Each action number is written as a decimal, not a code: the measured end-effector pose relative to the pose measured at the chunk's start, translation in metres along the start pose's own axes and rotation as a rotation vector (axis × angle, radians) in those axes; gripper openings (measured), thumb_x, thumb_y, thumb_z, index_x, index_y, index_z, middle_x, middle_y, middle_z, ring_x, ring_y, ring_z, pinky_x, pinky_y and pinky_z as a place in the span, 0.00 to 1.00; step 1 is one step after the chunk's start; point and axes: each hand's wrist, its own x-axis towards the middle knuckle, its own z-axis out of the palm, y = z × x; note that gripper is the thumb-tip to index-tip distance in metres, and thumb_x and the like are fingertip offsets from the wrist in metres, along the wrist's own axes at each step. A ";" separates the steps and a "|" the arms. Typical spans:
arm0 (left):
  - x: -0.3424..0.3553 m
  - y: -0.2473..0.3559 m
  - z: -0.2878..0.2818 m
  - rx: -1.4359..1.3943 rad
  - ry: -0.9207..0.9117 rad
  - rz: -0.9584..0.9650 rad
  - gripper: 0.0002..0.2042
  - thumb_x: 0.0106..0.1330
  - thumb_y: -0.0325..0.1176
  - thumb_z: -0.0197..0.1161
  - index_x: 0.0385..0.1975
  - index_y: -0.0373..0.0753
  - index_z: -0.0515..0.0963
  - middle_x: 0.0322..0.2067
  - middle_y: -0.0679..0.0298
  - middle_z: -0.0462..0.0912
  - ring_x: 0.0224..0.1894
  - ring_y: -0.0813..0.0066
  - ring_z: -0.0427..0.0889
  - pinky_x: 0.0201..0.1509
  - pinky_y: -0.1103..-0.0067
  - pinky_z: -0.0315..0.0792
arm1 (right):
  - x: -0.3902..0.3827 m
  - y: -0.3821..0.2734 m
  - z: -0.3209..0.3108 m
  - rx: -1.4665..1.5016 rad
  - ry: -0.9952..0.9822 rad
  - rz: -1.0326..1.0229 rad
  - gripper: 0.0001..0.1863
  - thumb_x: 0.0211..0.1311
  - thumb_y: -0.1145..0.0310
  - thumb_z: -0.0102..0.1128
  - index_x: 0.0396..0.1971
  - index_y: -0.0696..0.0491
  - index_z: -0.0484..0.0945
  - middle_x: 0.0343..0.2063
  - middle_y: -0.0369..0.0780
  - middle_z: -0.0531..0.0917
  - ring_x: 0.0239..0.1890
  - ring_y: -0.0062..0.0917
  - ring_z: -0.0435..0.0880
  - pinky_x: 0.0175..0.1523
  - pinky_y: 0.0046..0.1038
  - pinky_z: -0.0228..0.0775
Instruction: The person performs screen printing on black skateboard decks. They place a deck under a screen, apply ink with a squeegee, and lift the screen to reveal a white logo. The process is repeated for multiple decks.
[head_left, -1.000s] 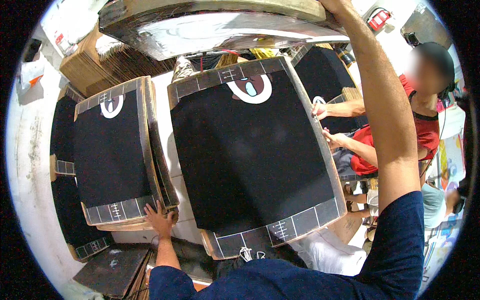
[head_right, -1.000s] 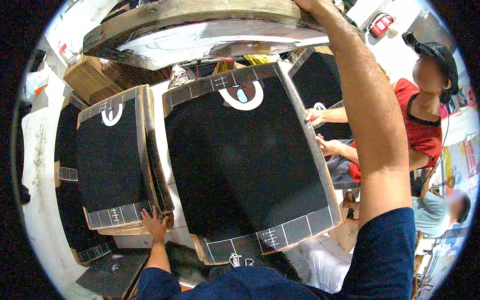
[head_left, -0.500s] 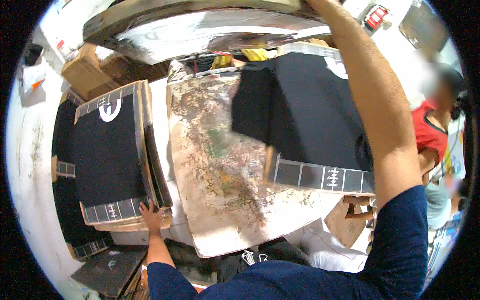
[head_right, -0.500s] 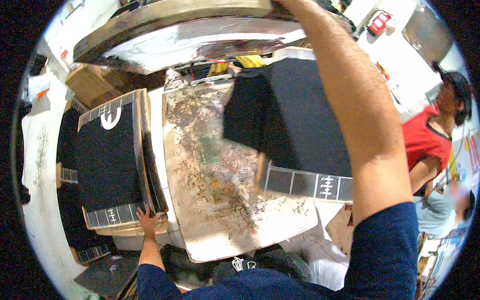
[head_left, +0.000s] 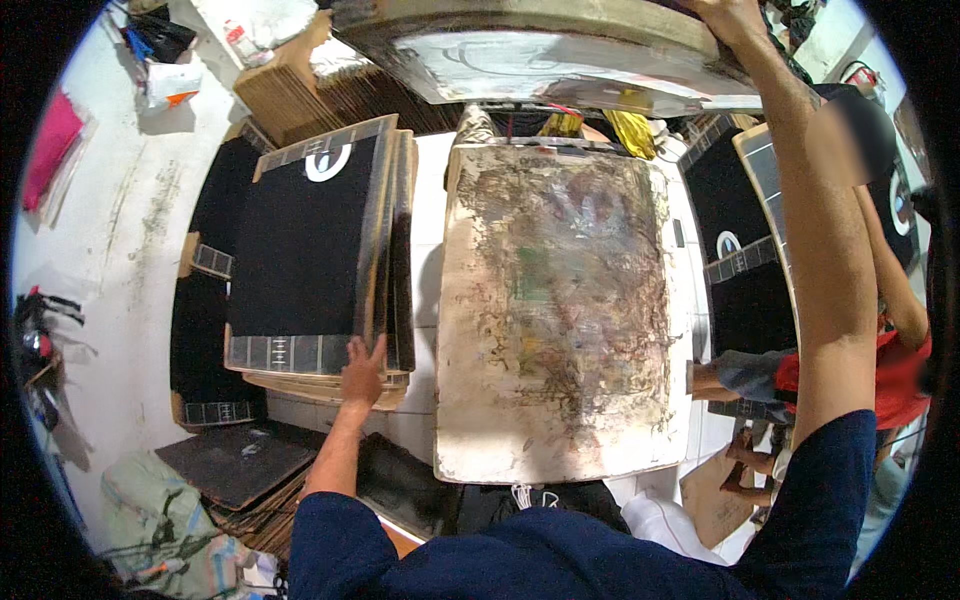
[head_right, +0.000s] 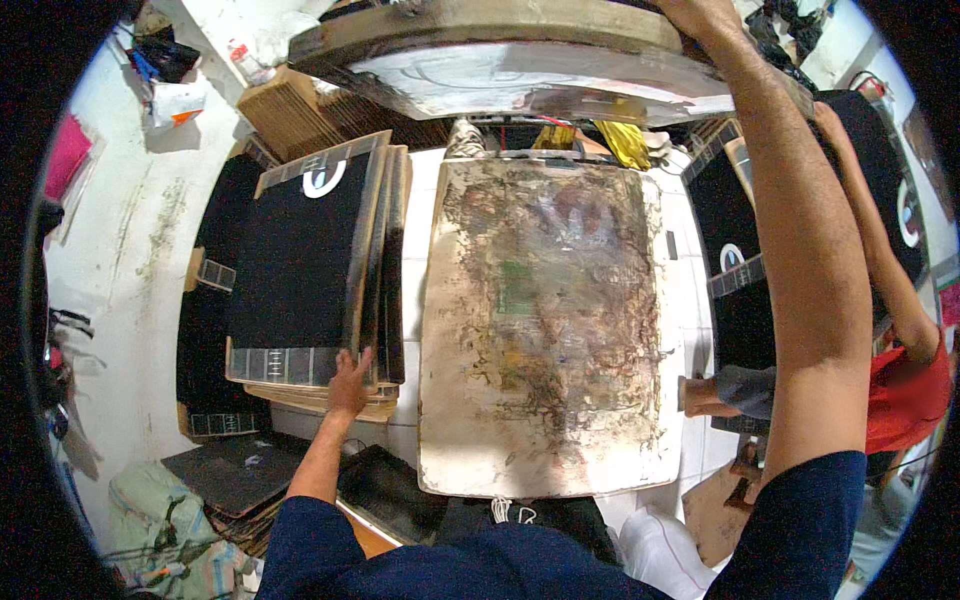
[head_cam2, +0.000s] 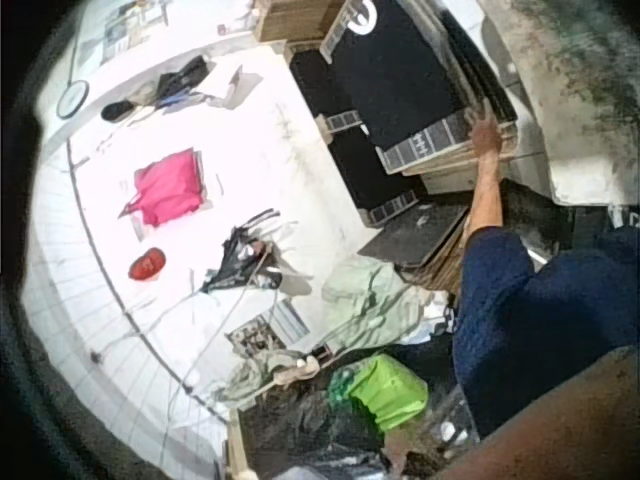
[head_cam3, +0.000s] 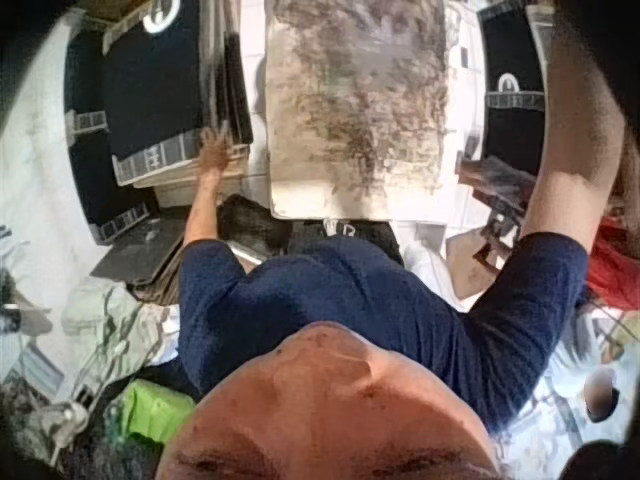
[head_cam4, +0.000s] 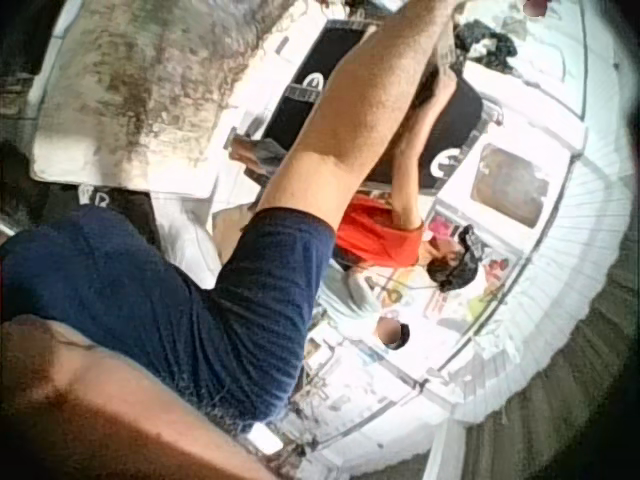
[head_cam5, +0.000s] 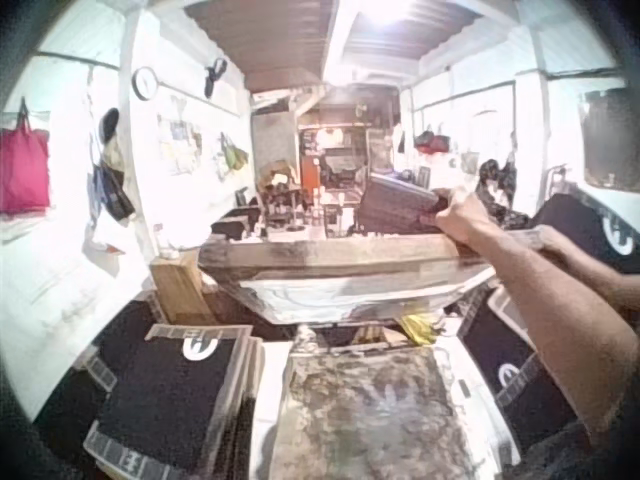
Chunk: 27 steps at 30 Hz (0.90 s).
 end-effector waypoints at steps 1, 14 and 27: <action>-0.002 0.017 -0.009 -0.002 -0.022 0.006 0.45 0.64 0.23 0.62 0.81 0.56 0.51 0.76 0.35 0.53 0.78 0.34 0.54 0.66 0.41 0.71 | -0.003 -0.002 0.005 -0.038 0.162 0.002 0.28 0.56 0.58 0.78 0.57 0.49 0.85 0.45 0.46 0.90 0.49 0.35 0.89 0.56 0.34 0.78; -0.215 0.409 0.001 0.031 -0.131 0.470 0.34 0.68 0.40 0.61 0.76 0.48 0.65 0.61 0.16 0.67 0.53 0.28 0.84 0.36 0.58 0.86 | -0.022 0.003 0.004 0.078 0.163 -0.112 0.23 0.55 0.60 0.74 0.53 0.44 0.87 0.51 0.48 0.87 0.56 0.43 0.86 0.61 0.41 0.77; -0.252 0.074 0.135 -0.362 0.598 -0.863 0.37 0.68 0.60 0.64 0.64 0.31 0.75 0.63 0.37 0.76 0.67 0.41 0.73 0.71 0.58 0.66 | -0.035 0.001 0.004 -0.070 0.078 -0.028 0.25 0.59 0.60 0.67 0.60 0.39 0.83 0.58 0.43 0.85 0.63 0.38 0.82 0.65 0.38 0.74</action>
